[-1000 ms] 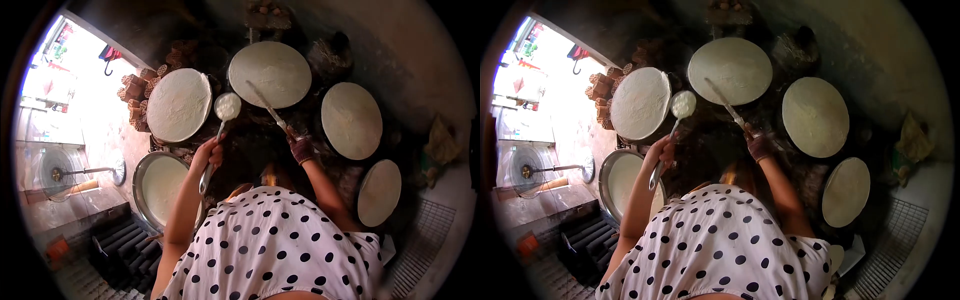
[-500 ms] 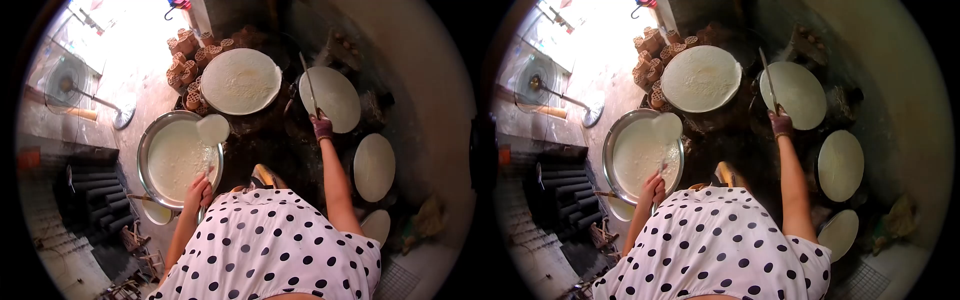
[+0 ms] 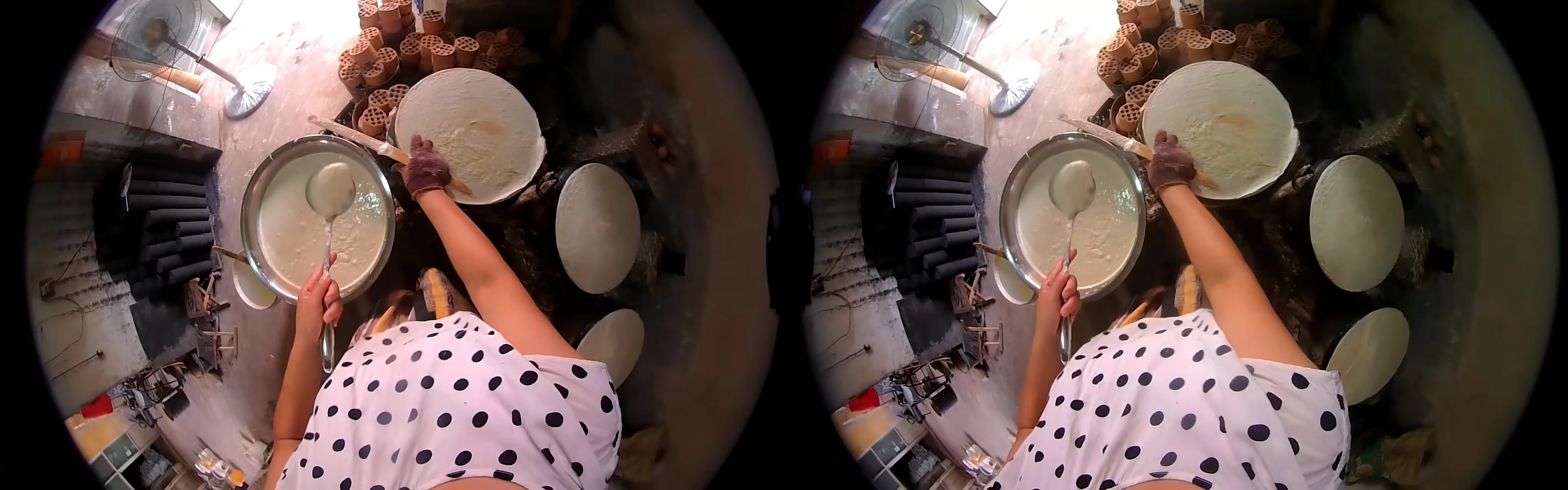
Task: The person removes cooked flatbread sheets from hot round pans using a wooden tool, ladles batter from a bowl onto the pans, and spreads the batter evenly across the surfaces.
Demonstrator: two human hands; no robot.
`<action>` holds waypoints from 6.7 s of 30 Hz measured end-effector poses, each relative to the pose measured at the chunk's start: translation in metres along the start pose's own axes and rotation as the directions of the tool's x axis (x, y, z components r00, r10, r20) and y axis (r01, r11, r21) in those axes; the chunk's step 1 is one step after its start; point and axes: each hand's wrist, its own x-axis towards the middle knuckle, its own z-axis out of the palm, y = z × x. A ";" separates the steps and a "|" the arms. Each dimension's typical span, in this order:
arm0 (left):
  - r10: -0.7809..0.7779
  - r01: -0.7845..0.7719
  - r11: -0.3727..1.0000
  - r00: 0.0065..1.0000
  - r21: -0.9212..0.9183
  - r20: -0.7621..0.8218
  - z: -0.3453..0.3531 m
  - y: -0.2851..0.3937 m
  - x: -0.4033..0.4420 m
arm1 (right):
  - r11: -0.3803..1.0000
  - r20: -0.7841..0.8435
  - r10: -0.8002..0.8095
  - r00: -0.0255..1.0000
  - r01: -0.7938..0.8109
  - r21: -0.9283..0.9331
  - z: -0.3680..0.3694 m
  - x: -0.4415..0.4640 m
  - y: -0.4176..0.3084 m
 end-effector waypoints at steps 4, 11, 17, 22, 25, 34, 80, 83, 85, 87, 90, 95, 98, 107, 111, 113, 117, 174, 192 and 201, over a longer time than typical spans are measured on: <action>-0.109 0.123 0.960 0.992 -0.251 0.067 -0.007 -0.008 0.012 | 0.998 -0.029 0.008 1.000 -0.011 -0.070 0.018 0.037 0.002; -0.078 0.121 0.908 0.989 -0.402 0.122 -0.020 0.016 -0.011 | 0.980 -0.484 0.176 0.857 -0.108 0.164 -0.061 0.053 0.110; 0.055 -0.115 0.980 0.942 0.164 0.332 -0.011 0.025 -0.021 | 0.263 -0.277 0.894 0.351 0.090 0.961 -0.227 -0.121 0.224; -0.318 0.236 0.948 0.695 0.213 0.645 0.019 -0.017 0.029 | 0.389 -0.377 0.897 -0.231 0.007 0.921 -0.281 -0.393 0.332; -0.416 0.213 0.908 0.569 0.362 0.709 0.062 -0.086 0.015 | 0.356 -0.301 0.827 -0.475 0.028 0.934 -0.260 -0.598 0.387; -0.806 0.291 0.578 0.058 0.762 0.589 0.118 -0.180 -0.106 | 0.424 0.229 0.351 -0.908 0.373 0.825 -0.194 -1.104 0.117; -0.045 -0.031 0.980 0.926 0.194 0.375 -0.156 -0.172 -0.072 | 0.256 0.312 0.408 0.858 -0.436 0.863 0.054 -0.541 0.105; -0.232 0.286 0.952 0.910 -0.113 0.343 -0.198 -0.173 0.027 | 0.771 0.242 0.174 0.955 -0.285 0.569 0.036 -0.467 0.043; -0.318 0.356 0.930 0.906 -0.094 0.280 -0.215 -0.153 0.069 | 0.921 0.227 0.049 0.973 -0.132 0.368 0.032 -0.410 0.001; -0.349 0.329 0.937 0.907 0.119 0.236 -0.201 -0.115 0.163 | 0.994 0.282 0.031 0.959 -0.060 0.095 0.041 -0.295 -0.024; -0.289 0.240 0.915 0.951 0.324 0.113 -0.202 -0.114 0.228 | 0.859 0.444 0.399 0.802 -0.496 0.125 0.070 -0.234 -0.030; -0.202 0.124 0.859 0.973 0.497 0.107 -0.194 -0.116 0.256 | 0.983 0.330 -0.007 0.944 -0.055 0.178 0.033 -0.241 -0.038; -0.154 0.059 0.778 0.983 0.625 0.099 -0.184 -0.114 0.253 | 0.959 0.398 0.077 0.914 -0.177 0.223 0.049 -0.234 -0.029; -0.355 0.436 0.706 0.900 -0.559 0.253 -0.126 -0.087 0.199 | 0.362 0.756 0.070 0.650 -0.723 0.588 0.012 -0.234 -0.052; -0.061 0.055 0.872 0.998 -0.486 0.003 -0.084 0.028 0.102 | 0.384 0.643 -0.154 0.750 -0.554 0.739 -0.024 -0.210 -0.053; 0.155 -0.173 0.899 0.985 -0.402 -0.077 -0.065 0.079 0.054 | 0.397 0.523 -0.315 0.792 -0.391 0.830 -0.058 -0.188 -0.059; 0.397 -0.422 0.887 0.904 -0.189 -0.157 -0.044 0.142 -0.018 | 0.320 0.363 -0.538 0.761 -0.214 0.923 -0.133 -0.146 -0.059; 0.650 -0.433 -0.064 0.665 0.899 0.367 0.233 0.045 0.286 | 0.496 -0.216 0.477 0.852 -0.057 0.867 -0.026 -0.067 0.221; 0.120 -0.168 0.963 0.967 0.211 0.224 0.041 0.014 0.101 | 0.598 -0.070 0.667 0.741 -0.478 0.643 -0.028 -0.057 0.205; 0.036 -0.040 0.999 0.984 0.019 0.173 0.022 -0.014 0.086 | 0.783 -0.033 0.360 0.932 -0.283 0.554 -0.046 -0.003 0.227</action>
